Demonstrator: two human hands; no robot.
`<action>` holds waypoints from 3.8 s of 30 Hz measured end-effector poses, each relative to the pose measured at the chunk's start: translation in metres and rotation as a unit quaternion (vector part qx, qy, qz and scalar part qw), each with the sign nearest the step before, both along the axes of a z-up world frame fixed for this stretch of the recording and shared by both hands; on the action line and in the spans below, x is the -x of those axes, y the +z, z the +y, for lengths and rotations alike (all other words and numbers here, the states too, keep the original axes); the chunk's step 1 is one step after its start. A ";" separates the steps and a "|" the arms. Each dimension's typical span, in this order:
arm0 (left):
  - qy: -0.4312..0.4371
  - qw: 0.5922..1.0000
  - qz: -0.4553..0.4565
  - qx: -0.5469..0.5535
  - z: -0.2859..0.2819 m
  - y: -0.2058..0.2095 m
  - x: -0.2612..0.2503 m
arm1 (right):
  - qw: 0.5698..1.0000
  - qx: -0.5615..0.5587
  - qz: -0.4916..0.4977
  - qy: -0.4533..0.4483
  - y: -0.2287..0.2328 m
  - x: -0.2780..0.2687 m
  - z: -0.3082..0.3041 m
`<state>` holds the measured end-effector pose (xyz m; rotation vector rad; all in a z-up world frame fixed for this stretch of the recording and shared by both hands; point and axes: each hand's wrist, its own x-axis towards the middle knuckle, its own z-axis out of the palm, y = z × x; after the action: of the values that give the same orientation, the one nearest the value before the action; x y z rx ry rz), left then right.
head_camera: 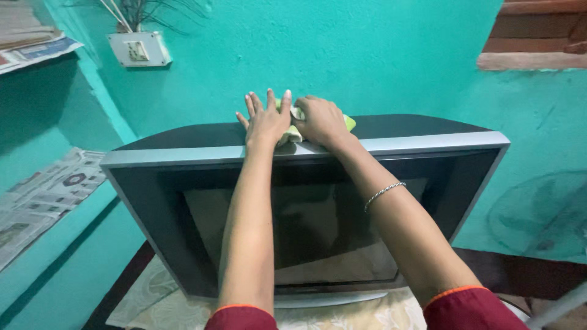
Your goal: The person wipes the exterior case, back ventilation area, and screen of a television using a cloth.
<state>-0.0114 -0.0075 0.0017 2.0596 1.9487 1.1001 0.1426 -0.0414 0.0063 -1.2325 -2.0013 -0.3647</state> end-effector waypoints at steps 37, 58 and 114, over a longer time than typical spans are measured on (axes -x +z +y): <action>0.025 0.991 0.112 0.069 -0.075 0.038 -0.254 | 0.984 -0.076 -0.072 -0.148 0.021 -0.270 -0.016; -0.016 0.991 0.090 0.099 -0.074 0.021 -0.256 | 0.952 0.230 -0.055 -0.195 0.018 -0.267 -0.039; 0.107 0.984 0.137 -0.047 -0.069 0.017 -0.288 | 0.946 0.305 -0.048 -0.096 0.026 -0.266 -0.032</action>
<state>0.2767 -0.0765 0.0182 2.1921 2.3371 1.0097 0.4086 -0.0738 0.0319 -1.8258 -2.1607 0.1291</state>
